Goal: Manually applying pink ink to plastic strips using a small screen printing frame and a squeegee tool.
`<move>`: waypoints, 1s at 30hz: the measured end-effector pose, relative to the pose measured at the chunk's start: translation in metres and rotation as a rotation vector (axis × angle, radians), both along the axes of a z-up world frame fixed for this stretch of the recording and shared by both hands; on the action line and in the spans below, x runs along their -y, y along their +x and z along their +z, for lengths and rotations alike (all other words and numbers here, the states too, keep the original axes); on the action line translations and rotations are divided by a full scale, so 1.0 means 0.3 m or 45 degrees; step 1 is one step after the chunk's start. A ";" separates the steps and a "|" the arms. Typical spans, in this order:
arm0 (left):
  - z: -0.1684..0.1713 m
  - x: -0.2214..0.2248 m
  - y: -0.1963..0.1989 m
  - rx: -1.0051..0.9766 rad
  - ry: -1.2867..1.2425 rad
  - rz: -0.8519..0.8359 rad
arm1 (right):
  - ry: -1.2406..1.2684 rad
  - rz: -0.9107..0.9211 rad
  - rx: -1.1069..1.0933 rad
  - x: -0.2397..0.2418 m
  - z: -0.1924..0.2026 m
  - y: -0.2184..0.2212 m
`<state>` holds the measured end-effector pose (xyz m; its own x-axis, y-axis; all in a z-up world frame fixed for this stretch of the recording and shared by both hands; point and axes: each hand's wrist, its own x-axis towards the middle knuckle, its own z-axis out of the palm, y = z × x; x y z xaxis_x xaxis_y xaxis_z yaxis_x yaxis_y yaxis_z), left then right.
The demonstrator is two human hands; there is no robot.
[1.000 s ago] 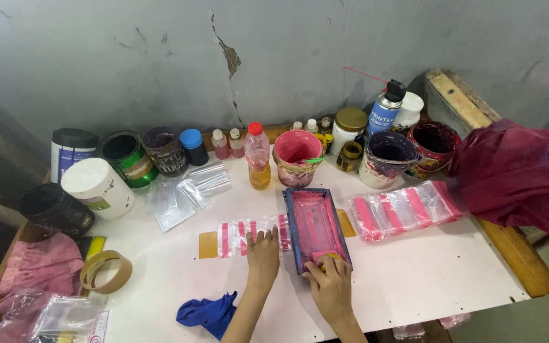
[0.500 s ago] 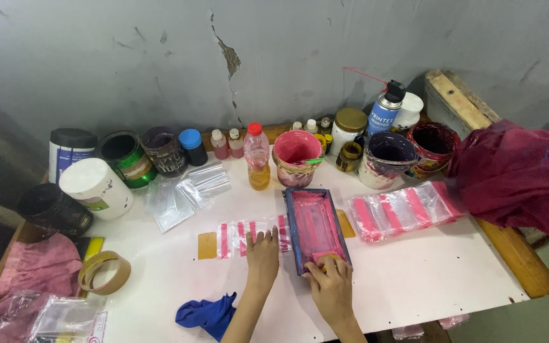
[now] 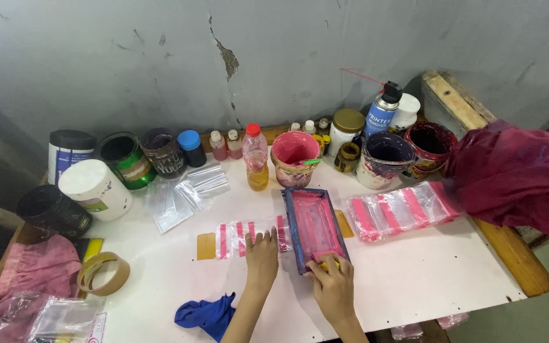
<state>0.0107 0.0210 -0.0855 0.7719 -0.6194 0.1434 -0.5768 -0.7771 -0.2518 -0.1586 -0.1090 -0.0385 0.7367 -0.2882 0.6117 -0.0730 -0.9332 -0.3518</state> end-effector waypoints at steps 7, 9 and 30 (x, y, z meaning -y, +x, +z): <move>-0.008 -0.020 0.007 -0.132 -0.132 0.024 | -0.037 0.014 0.107 0.039 0.046 -0.016; 0.046 -0.045 0.003 -0.254 -0.140 0.026 | 0.000 -0.011 0.125 0.071 0.039 -0.025; 0.106 -0.344 -0.384 0.151 -0.235 0.923 | -0.406 0.392 0.158 -0.047 0.193 -0.008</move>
